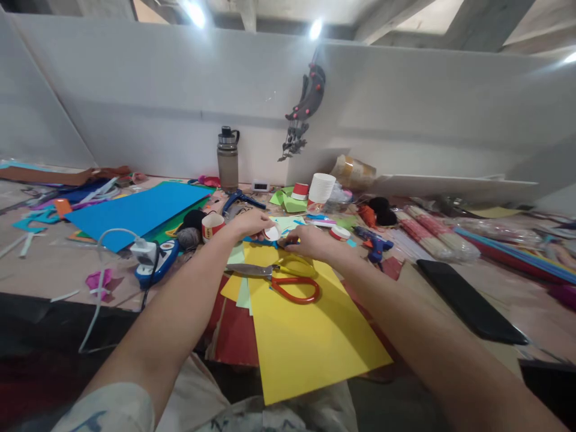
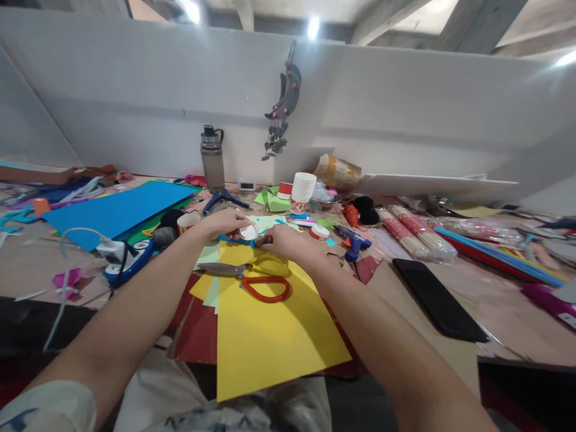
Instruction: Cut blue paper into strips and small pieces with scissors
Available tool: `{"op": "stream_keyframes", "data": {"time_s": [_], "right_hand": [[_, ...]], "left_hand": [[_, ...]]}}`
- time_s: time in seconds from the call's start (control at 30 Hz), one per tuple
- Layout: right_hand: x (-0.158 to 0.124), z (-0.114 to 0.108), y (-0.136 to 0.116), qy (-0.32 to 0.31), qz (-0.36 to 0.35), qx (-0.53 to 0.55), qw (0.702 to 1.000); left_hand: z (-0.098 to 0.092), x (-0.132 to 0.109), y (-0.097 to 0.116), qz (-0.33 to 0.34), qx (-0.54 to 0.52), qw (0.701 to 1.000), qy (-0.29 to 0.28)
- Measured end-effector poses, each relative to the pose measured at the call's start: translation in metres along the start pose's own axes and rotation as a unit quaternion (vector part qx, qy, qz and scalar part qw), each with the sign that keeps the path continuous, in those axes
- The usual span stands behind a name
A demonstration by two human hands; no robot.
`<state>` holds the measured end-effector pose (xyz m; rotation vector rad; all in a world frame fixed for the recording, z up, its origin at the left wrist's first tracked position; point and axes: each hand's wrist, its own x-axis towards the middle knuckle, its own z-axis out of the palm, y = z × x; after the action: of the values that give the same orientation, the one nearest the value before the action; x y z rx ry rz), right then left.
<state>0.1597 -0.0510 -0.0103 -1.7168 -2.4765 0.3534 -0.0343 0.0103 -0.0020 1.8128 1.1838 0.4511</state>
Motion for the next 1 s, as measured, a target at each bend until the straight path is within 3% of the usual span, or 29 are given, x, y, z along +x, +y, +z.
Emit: {"op": "stream_keyframes", "data": {"time_s": [0.1, 0.3, 0.47, 0.6, 0.73, 1.0], "right_hand": [[0.005, -0.001, 0.008, -0.008, -0.008, 0.013, 1.0], [0.008, 0.008, 0.019, 0.067, -0.003, 0.0, 0.998], [0.012, 0.022, 0.022, 0.05, -0.013, 0.01, 0.999], [0.009, 0.021, 0.02, 0.106, -0.012, 0.018, 0.994], [0.002, 0.018, 0.021, 0.148, -0.017, 0.066, 0.987], [0.004, 0.025, 0.032, 0.219, -0.021, 0.161, 0.962]], "left_hand": [[-0.003, 0.0, 0.0, -0.016, -0.005, 1.0, -0.008], [-0.007, 0.004, -0.005, -0.025, -0.051, 0.998, -0.013], [-0.009, 0.01, -0.01, -0.004, -0.067, 0.998, 0.004], [-0.009, 0.011, -0.01, 0.022, -0.09, 0.995, 0.047], [-0.005, 0.009, -0.007, -0.003, -0.141, 0.987, 0.077], [0.002, 0.012, -0.006, -0.049, -0.185, 0.981, 0.042]]}}
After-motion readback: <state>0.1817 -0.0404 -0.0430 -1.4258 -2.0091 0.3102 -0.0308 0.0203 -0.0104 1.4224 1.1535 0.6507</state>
